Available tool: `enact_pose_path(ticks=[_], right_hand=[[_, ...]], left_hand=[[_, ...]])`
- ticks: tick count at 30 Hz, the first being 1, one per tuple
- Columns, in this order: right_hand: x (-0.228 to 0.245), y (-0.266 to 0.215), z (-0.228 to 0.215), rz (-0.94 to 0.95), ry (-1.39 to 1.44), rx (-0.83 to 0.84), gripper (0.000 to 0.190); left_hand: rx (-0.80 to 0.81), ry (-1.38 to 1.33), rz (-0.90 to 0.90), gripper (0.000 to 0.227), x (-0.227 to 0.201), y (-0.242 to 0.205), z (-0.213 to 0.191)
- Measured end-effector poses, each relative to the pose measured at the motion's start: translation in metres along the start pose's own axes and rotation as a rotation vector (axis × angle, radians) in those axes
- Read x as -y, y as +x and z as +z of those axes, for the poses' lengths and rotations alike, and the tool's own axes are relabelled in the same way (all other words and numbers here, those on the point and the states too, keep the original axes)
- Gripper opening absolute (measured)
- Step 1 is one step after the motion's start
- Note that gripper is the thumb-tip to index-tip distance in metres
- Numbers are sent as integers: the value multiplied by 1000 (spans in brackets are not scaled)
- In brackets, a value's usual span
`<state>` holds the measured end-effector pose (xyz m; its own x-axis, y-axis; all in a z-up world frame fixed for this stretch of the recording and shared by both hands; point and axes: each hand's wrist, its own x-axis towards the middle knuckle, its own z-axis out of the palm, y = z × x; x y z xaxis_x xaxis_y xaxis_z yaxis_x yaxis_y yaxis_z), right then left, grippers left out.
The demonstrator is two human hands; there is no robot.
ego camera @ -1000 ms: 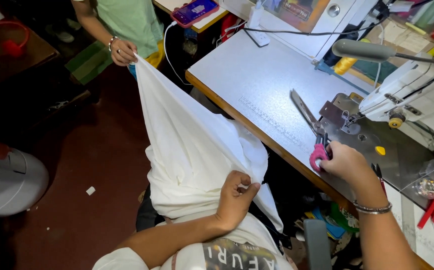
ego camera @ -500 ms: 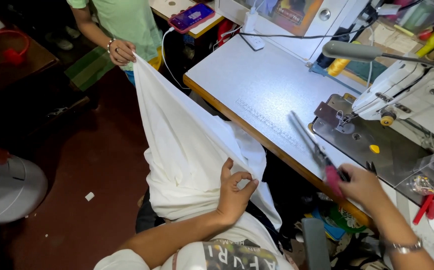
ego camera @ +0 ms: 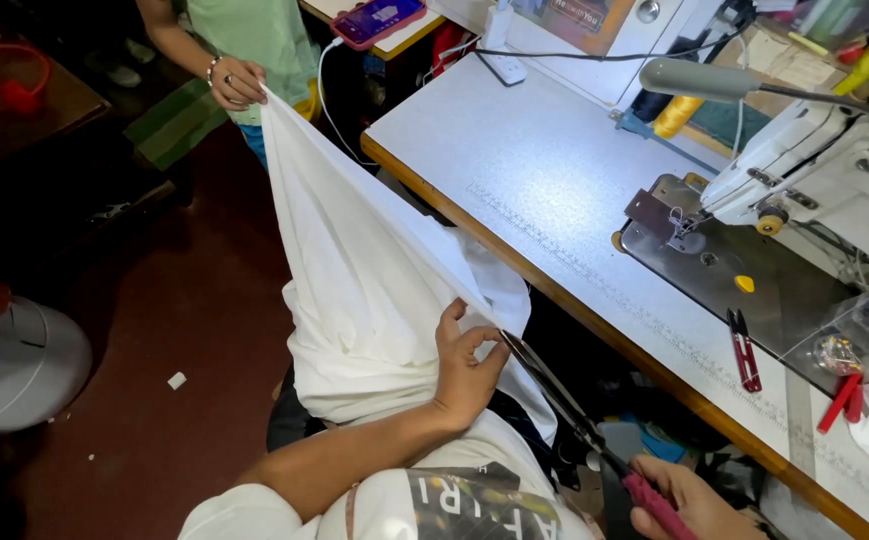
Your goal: Trimming the edges of a large piece of white fabric using scissors at a sewing workstation.
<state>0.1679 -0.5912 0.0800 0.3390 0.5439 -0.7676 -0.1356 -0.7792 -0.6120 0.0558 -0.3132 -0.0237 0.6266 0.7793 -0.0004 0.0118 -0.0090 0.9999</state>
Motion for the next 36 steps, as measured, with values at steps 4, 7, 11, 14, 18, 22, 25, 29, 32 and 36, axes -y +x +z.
enact_pose_path(ticks=[4,7,11,14,18,22,25,29,32,36], right_hand=[[0,5,-7,111,-20,-12,39],[-12,15,-14,62,-37,14,40],[-10,13,-18,140,316,71,33],[-8,13,-17,112,283,62,31],[20,6,-8,140,33,-61,38],[36,1,-3,206,102,-79,26],[33,8,-3,247,165,-99,32],[10,30,-16,28,-16,-52,28],[32,22,-11,49,20,-57,44],[30,22,-24,115,0,-67,54]], left_hand=[[-19,18,51,8,6,1,1],[-21,52,81,7,6,1,1],[-10,47,74,5,3,1,-2],[6,46,53,6,-1,0,-2],[-14,67,117,7,10,2,1],[-21,81,155,6,11,1,1],[-10,100,149,8,11,0,1],[7,84,134,9,5,-1,-1],[14,85,158,9,-2,-3,-5],[-29,161,257,4,0,-5,-6]])
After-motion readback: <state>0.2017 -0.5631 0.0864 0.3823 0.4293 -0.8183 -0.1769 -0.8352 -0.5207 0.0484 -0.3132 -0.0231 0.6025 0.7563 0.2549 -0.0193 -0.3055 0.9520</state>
